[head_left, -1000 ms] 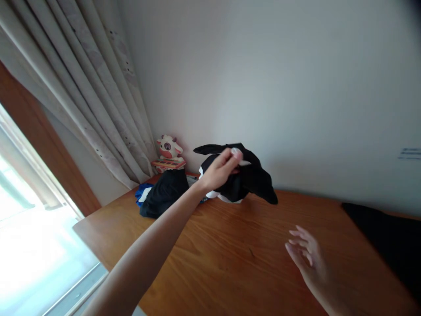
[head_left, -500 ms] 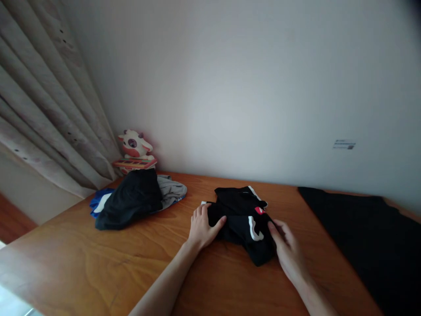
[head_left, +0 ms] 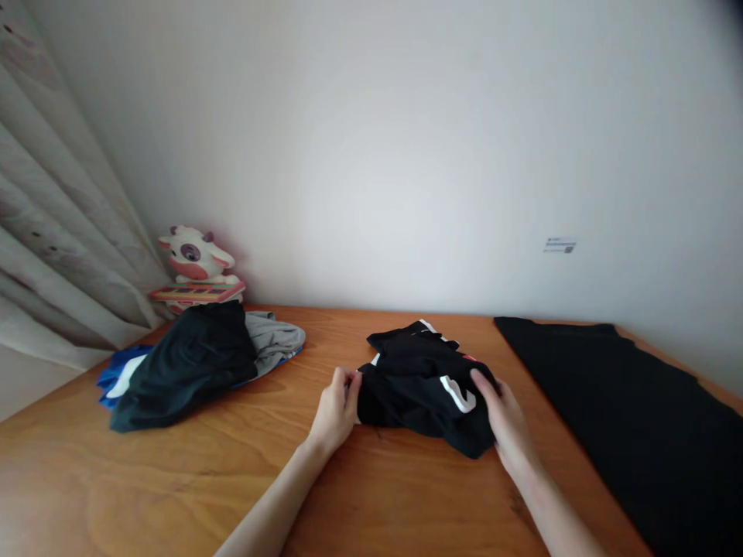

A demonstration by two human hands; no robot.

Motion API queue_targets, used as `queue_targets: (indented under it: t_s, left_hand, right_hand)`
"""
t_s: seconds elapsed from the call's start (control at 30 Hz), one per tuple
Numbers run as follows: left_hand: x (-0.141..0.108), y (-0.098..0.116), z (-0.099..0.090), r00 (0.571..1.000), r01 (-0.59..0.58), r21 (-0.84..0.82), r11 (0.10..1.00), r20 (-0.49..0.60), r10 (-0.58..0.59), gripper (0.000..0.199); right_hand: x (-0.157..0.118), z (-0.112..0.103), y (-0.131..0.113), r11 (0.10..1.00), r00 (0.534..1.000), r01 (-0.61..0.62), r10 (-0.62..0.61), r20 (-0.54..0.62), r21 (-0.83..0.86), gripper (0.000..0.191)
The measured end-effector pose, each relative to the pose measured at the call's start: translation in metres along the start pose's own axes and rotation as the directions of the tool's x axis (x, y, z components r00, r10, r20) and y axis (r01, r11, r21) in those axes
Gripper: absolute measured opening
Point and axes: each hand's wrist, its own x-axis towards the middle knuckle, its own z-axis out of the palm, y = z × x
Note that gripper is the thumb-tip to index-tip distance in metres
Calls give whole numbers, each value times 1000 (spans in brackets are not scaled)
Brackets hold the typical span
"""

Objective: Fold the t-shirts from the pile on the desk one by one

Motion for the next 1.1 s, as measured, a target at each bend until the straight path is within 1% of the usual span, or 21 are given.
queue_targets:
  t_s: [0.03,0.07,0.1,0.17,0.2,0.23,0.3,0.33,0.37,0.43,0.5,0.57,0.63,0.7,0.73,0.8,0.87,0.93,0.97,1.03,1.1]
  left_hand:
    - [3,0,-2,989,68,-98,993,-123,-80,33]
    - [7,1,-5,960,116,-207,971,-227,-163,39]
    - [10,2,-9,924,141,-317,938,-299,-240,44]
    - [17,8,-21,864,119,-493,862,-376,-334,50]
    - [19,13,-27,845,66,-530,846,-422,-330,50]
    - [20,18,-33,824,-10,-523,852,-487,-289,49]
    - [19,27,-44,775,-181,-409,894,-619,-126,44]
    - [17,31,-48,757,-250,-348,903,-652,-42,42]
    - [15,34,-50,756,-301,-313,901,-654,25,39]
    - [10,36,-50,798,-336,-299,893,-595,101,32]
    - [4,34,-45,860,-294,-239,925,-488,148,26]
    - [-1,31,-38,917,-254,-73,964,-334,216,21]
    - [-6,29,-30,949,-273,86,958,-137,282,17]
    - [-10,31,-24,951,-308,152,939,37,306,15]
    - [-12,33,-21,950,-309,161,937,97,296,17]
    - [-14,37,-19,953,-268,157,951,188,238,24]
    - [-14,42,-19,948,-193,150,970,282,145,35]
    - [-13,45,-21,918,-145,184,972,391,63,44]
    - [-12,45,-22,897,-155,213,965,439,47,47]
    - [-11,44,-24,856,-231,268,935,513,64,48]
    - [-9,41,-24,832,-302,288,909,545,104,40]
  right_hand:
    - [-2,0,0,993,999,47,-48,-3,-109,60]
    - [-4,0,1,974,994,107,-105,20,-200,60]
    - [-5,0,2,953,987,162,-153,56,-254,58]
    - [-7,3,8,949,975,211,-188,118,-235,55]
    - [-8,5,10,959,975,203,-179,131,-197,55]
    - [-9,8,12,973,978,179,-161,130,-144,54]
    - [-10,13,12,993,988,115,-116,104,8,52]
    - [-9,14,11,992,992,82,-90,83,99,50]
    - [-7,14,9,979,997,44,-55,52,198,48]
    - [1,8,5,913,998,-40,53,-20,405,41]
    - [10,-2,2,848,979,-119,186,-81,516,35]
    - [18,-13,3,822,952,-196,290,-96,535,33]
    - [20,-19,5,850,948,-237,307,-78,471,39]
    - [16,-18,8,906,962,-222,263,-69,360,47]
    - [12,-15,9,935,972,-198,226,-61,294,51]
    - [-1,-4,10,976,991,-124,130,-22,177,55]
    - [-17,10,9,993,996,-39,29,89,110,55]
    - [-33,23,5,996,967,10,-33,254,91,55]
    - [-42,28,2,996,940,19,-48,338,89,55]
    - [-56,36,-6,995,874,48,-82,480,82,54]
    - [-66,40,-13,992,820,97,-123,559,77,51]
